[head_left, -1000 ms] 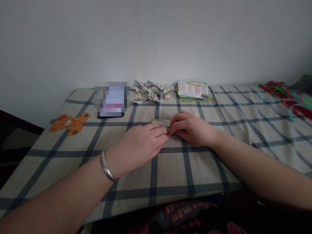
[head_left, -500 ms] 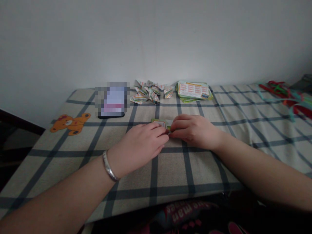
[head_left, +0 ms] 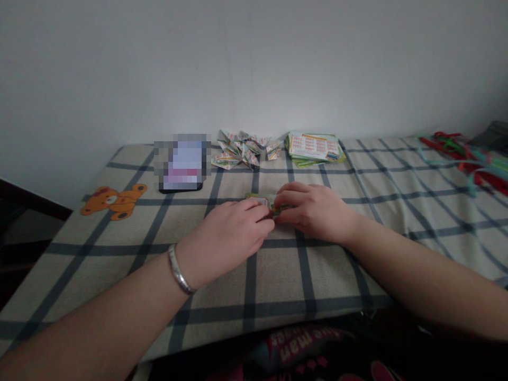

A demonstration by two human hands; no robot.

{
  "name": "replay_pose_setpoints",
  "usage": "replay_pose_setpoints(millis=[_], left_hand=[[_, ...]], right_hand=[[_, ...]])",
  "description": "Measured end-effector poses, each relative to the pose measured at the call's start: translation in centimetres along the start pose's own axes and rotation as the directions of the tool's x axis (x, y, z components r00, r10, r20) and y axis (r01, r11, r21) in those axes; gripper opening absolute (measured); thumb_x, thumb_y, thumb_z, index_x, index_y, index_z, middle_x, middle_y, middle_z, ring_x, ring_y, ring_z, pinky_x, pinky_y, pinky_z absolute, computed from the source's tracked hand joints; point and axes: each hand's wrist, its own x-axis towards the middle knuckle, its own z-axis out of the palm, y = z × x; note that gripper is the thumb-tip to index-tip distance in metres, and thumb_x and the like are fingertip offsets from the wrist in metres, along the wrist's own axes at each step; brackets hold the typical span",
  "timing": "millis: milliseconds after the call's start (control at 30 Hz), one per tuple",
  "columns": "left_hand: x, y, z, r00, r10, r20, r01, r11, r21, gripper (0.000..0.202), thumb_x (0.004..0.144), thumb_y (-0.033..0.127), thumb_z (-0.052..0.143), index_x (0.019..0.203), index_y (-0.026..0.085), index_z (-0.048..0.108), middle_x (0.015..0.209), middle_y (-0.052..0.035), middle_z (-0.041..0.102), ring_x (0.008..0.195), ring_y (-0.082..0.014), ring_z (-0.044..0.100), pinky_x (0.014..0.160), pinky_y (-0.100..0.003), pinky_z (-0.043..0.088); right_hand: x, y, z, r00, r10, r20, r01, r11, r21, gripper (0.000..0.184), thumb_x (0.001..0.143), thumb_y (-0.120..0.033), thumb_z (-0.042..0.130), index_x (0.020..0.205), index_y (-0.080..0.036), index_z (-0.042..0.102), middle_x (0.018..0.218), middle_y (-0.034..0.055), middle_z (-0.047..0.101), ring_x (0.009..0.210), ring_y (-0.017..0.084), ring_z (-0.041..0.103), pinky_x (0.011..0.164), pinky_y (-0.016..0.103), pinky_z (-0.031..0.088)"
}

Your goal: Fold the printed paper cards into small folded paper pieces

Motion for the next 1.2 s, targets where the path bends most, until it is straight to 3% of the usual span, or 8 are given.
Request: replay_pose_setpoints(millis=[267,467,800,1200], left_hand=[[0.1,0.0,0.1,0.999,0.002,0.036,-0.002,1.0,-0.004,0.013,0.091,0.021,0.052,0.098,0.018,0.063,0.106,-0.0065,0.063,0.103,-0.0256,0.058,0.085,-0.044,0.052],[-0.1,-0.3,0.2,1.0,0.004,0.03,-0.003,0.999,-0.036,0.02,0.091,0.021,0.053,0.108,0.019,0.064,0.115,-0.0071,0.064,0.109,-0.0252,0.057,0.092,-0.044,0.051],[-0.4,-0.5,0.2,1.0,-0.021,0.023,0.022,0.998,-0.062,0.023,0.093,0.023,0.049,0.109,0.021,0.065,0.118,-0.0056,0.063,0.112,-0.0236,0.056,0.096,-0.044,0.049],[-0.6,-0.7,0.0,0.998,-0.039,0.055,0.043,0.997,-0.065,0.02,0.093,0.023,0.049,0.104,0.022,0.065,0.116,-0.0051,0.061,0.106,-0.024,0.057,0.091,-0.044,0.051]], right_hand=[[-0.7,0.9,-0.7,0.998,0.041,0.041,-0.042,0.999,0.015,0.026,0.087,-0.014,0.057,0.099,-0.03,0.074,0.115,0.001,0.067,0.108,0.024,0.056,0.076,0.033,0.045],[-1.4,1.7,-0.5,0.99,0.138,0.036,-0.139,0.99,0.036,0.036,0.084,-0.006,0.053,0.097,-0.031,0.076,0.112,-0.0015,0.07,0.091,0.018,0.063,0.073,0.03,0.043],[-1.6,2.3,-1.0,0.976,0.219,0.015,-0.219,0.976,-0.013,0.029,0.083,-0.007,0.055,0.089,-0.026,0.077,0.102,-0.0009,0.074,0.083,0.016,0.066,0.064,0.026,0.041],[-1.3,1.4,-0.9,0.973,0.227,0.049,-0.226,0.974,-0.029,0.021,0.082,-0.01,0.056,0.083,-0.021,0.074,0.101,0.0023,0.073,0.084,0.017,0.064,0.066,0.027,0.041]])
